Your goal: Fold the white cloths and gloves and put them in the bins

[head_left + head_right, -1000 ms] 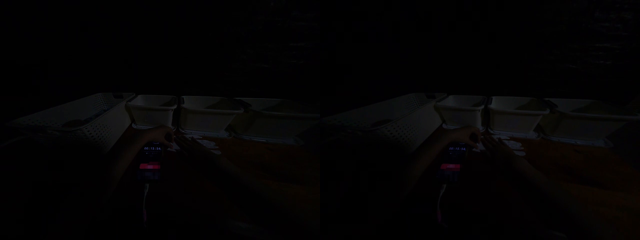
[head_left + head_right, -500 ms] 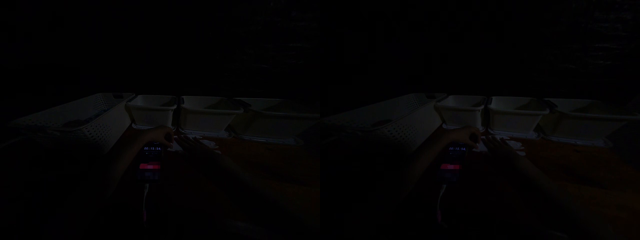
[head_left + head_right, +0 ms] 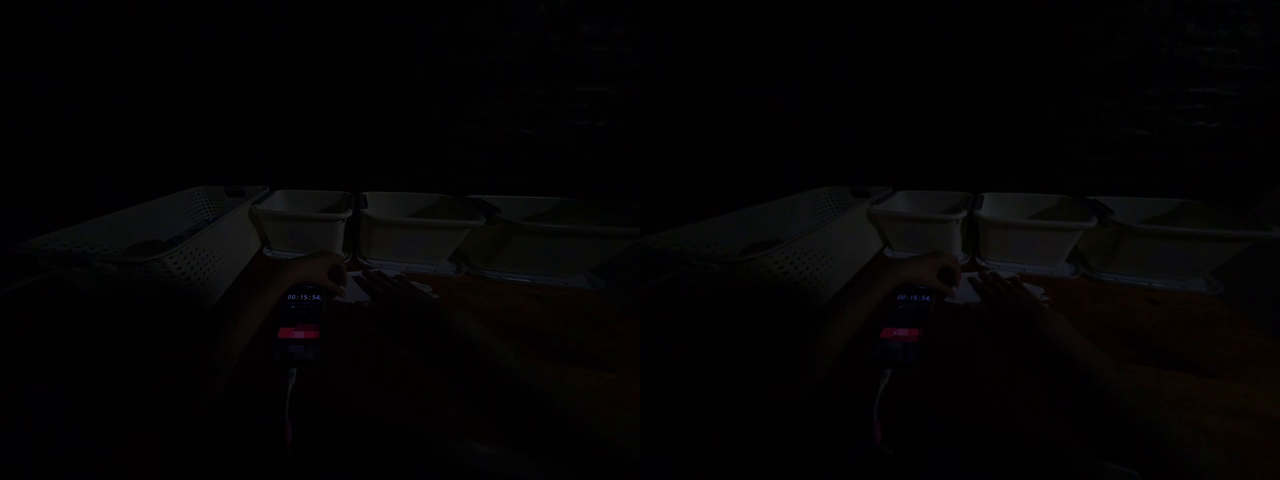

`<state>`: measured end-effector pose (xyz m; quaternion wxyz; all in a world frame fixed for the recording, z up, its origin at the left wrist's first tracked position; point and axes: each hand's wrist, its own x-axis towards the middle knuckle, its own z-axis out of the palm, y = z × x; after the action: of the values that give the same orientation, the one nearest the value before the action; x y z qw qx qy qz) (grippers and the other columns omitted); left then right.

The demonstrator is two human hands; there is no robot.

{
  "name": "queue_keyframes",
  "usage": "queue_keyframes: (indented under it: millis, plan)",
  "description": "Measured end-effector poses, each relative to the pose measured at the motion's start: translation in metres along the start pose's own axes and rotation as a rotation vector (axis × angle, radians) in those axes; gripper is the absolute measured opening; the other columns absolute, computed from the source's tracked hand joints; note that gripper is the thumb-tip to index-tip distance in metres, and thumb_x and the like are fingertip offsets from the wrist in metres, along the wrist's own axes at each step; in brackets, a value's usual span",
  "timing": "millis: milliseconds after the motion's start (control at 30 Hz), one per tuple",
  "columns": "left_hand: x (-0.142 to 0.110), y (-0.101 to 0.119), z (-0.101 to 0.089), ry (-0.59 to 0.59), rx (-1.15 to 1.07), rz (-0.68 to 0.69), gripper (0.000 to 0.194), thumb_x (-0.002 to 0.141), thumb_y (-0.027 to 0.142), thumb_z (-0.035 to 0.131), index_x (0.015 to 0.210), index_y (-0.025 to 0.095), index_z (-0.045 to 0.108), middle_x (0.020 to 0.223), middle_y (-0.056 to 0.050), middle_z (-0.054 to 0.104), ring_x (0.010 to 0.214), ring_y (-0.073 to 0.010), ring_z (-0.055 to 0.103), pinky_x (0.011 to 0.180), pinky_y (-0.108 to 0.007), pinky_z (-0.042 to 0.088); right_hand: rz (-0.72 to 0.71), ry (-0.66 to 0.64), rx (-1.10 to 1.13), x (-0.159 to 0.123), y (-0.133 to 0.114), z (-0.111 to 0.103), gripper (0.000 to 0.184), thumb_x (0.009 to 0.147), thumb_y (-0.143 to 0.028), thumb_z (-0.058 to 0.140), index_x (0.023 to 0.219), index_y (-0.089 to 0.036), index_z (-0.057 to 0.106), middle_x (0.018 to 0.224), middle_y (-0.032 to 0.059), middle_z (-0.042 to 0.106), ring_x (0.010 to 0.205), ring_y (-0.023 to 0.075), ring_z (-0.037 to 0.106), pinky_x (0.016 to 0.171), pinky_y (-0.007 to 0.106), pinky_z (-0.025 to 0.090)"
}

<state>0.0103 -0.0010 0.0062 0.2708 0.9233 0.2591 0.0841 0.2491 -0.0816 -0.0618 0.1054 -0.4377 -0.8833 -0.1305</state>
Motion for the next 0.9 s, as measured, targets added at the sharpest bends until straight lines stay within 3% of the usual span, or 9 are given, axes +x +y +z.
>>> queue_keyframes:
  millis: [267,433,567,700,900]
  plan:
    - [0.0,0.002,-0.001,-0.015,0.026,0.007,0.023,0.067,0.029,0.07,0.082,0.012,0.064,0.084,-0.004,0.063,0.074,-0.0111,0.058,0.065,-0.02,0.041,-0.017,0.004,-0.071,-0.002,0.01,0.006,0.054,0.088,-0.043,0.034,0.139,-0.029,0.025,0.145,0.0075,0.025,0.129,0.0288,0.029,0.099,0.053,0.033]
    - [0.0,0.0,-0.001,-0.001,0.016,0.006,0.026,0.066,0.03,0.07,0.084,0.012,0.064,0.086,-0.004,0.063,0.076,-0.011,0.058,0.067,-0.02,0.042,0.037,-0.035,-0.051,0.0,0.01,0.008,0.055,0.089,-0.046,0.029,0.14,-0.027,0.025,0.144,0.0089,0.026,0.128,0.0299,0.03,0.097,0.055,0.035]
    - [0.0,-0.001,0.0,-0.008,-0.005,-0.002,0.026,0.066,0.03,0.071,0.084,0.013,0.064,0.086,-0.004,0.063,0.075,-0.0112,0.058,0.067,-0.021,0.042,-0.035,-0.103,-0.028,0.001,0.02,0.008,0.053,0.088,-0.045,0.031,0.138,-0.026,0.03,0.145,0.0092,0.024,0.129,0.032,0.028,0.096,0.055,0.035]
    - [0.0,-0.002,0.0,0.002,-0.012,0.024,0.025,0.065,0.029,0.072,0.083,0.013,0.064,0.086,-0.004,0.063,0.077,-0.0119,0.058,0.068,-0.021,0.042,-0.081,-0.166,0.0,0.005,0.031,0.009,0.048,0.086,-0.042,0.039,0.132,-0.028,0.042,0.141,0.0083,0.034,0.128,0.0323,0.031,0.096,0.053,0.036]
    - [0.001,0.0,0.0,-0.005,0.01,0.036,0.026,0.065,0.029,0.072,0.083,0.013,0.064,0.085,-0.004,0.063,0.077,-0.0118,0.058,0.067,-0.02,0.041,-0.069,-0.066,0.034,0.005,0.03,-0.001,0.04,0.085,-0.03,0.042,0.124,-0.027,0.052,0.131,0.007,0.048,0.12,0.0265,0.043,0.096,0.045,0.039]
